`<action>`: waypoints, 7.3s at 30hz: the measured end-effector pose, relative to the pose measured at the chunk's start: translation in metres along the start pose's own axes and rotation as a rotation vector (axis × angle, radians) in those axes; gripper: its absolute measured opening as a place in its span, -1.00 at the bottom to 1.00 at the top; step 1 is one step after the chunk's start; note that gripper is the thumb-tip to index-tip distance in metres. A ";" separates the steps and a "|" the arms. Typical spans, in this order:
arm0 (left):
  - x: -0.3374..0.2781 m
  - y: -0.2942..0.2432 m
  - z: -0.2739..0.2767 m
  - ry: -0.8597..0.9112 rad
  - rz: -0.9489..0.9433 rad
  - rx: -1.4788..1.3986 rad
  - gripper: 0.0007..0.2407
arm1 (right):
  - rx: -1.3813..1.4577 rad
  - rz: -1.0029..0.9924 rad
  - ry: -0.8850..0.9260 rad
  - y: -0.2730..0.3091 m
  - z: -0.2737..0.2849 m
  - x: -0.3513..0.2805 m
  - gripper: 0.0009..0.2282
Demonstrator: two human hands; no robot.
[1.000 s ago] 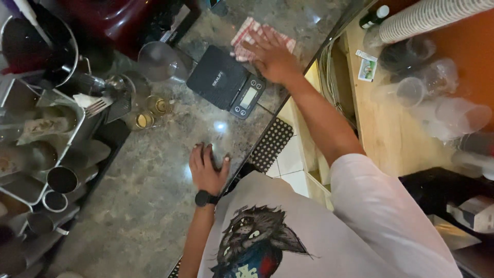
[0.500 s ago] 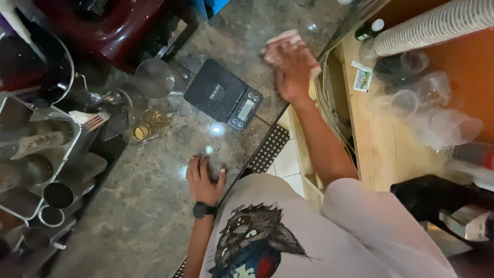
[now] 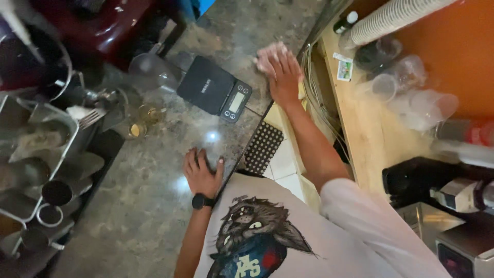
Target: Cleaning and wiping down the coffee shop counter with a cloth.
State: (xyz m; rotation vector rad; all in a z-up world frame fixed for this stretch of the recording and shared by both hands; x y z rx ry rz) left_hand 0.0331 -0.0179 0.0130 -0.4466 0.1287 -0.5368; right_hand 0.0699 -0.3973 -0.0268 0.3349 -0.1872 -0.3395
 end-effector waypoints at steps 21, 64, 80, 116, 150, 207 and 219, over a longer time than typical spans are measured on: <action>0.003 0.022 -0.015 -0.109 0.077 -0.202 -0.63 | -0.062 0.084 0.575 0.063 -0.076 0.159 -0.43; 0.101 -0.058 -0.094 -0.247 0.189 0.135 -0.44 | 0.072 0.528 0.321 -0.067 -0.003 0.054 -0.44; 0.105 -0.050 -0.085 -0.283 0.230 0.050 -0.27 | -0.034 0.592 0.535 0.019 0.007 0.068 -0.46; -0.304 0.161 0.040 -0.475 0.751 0.219 -0.55 | 0.061 1.087 0.359 0.248 -0.099 -0.254 -0.49; -0.373 0.202 0.056 -0.279 0.925 0.138 -0.41 | -0.223 0.948 0.791 0.470 -0.098 -0.280 -0.53; -0.275 0.152 0.088 0.128 0.460 0.144 -0.51 | 1.895 -0.382 -0.279 0.203 -0.140 -0.255 -0.50; -0.134 0.018 -0.011 0.152 0.045 0.119 -0.49 | 1.639 -0.560 -0.134 0.042 -0.103 -0.134 -0.44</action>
Point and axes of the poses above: each hand's wrist, its own x-axis towards the middle knuckle, its own z-axis out of the back of the hand, y = z × x, the point moved 4 cm from there along x, towards the middle knuckle, and after that the axes turned 11 degrees about y, right-handed, at the moved point
